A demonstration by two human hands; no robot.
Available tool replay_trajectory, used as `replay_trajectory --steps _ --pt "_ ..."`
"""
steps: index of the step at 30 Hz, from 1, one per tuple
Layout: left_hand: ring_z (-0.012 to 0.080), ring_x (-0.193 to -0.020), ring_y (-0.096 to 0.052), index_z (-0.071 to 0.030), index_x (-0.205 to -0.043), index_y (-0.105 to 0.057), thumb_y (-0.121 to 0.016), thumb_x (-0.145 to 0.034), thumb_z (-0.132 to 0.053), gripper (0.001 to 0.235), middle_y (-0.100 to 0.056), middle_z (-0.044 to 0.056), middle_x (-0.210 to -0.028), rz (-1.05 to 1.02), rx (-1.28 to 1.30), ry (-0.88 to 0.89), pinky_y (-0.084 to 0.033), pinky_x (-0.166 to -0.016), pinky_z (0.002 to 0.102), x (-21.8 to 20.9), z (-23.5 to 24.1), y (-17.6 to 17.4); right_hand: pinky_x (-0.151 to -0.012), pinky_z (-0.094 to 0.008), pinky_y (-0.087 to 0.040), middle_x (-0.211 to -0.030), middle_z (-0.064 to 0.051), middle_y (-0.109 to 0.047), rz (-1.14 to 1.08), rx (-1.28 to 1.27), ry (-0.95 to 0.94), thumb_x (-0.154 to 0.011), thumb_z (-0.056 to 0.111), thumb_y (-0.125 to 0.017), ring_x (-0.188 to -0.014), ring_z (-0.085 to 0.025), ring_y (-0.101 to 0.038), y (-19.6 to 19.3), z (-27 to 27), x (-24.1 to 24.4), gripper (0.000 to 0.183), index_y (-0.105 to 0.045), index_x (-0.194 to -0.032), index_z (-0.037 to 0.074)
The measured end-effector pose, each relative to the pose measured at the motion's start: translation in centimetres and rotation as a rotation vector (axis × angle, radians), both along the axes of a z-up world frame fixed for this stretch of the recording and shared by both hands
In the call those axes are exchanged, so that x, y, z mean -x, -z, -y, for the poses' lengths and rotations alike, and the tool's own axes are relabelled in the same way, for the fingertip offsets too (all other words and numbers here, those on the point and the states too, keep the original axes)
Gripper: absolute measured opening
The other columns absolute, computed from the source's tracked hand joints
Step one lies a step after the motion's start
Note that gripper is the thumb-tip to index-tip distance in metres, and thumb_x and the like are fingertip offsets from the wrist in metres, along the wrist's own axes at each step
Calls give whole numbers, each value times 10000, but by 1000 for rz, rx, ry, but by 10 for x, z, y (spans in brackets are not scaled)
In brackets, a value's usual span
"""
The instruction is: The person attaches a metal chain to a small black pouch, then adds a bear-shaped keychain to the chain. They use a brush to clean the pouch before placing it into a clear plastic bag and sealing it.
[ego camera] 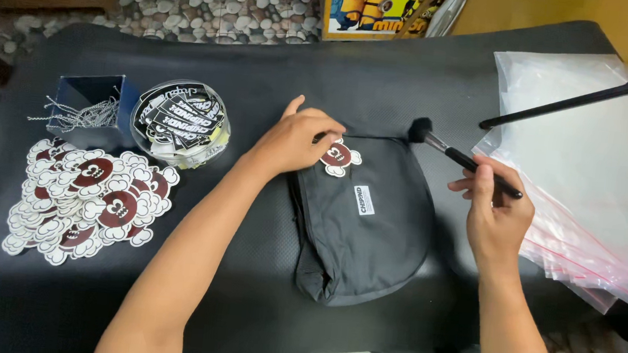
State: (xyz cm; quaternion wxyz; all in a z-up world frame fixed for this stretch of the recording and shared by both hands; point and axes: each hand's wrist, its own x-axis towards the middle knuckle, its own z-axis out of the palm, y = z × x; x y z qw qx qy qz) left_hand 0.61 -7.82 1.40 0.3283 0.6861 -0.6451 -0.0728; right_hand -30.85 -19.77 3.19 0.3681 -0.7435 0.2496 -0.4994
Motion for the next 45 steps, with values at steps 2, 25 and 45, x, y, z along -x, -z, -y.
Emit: replay_trajectory --steps 2,25,45 --pt "269 -1274 -590 -165 -1167 -728 -668 -921 -191 255 -719 48 -1206 78 68 -30 -230 -1201 580 -2 -1 18 -684 -313 -564 -976 -227 -694 20 -24 -50 -1154 81 -525 -784 -293 -740 -6 -8 -14 237 -654 -1257 -88" --pt "365 -1290 -540 -12 -1271 -648 -672 -964 -429 519 -604 181 -1269 174 75 -25 -231 -1179 619 39 -62 10 -679 -391 -532 -949 -82 -663 -421 719 330 -1084 108 -699 -729 -305 -677 -25 -1 -33 142 -783 -1196 91" --pt "442 -1422 -386 1 -1354 -588 -735 -878 -316 591 -455 254 -1463 142 49 -79 -224 -1190 637 43 -63 3 -942 -414 -481 -1146 -65 -714 -673 612 422 -1059 199 -679 -1107 -287 -695 15 11 57 171 -757 -1210 177"
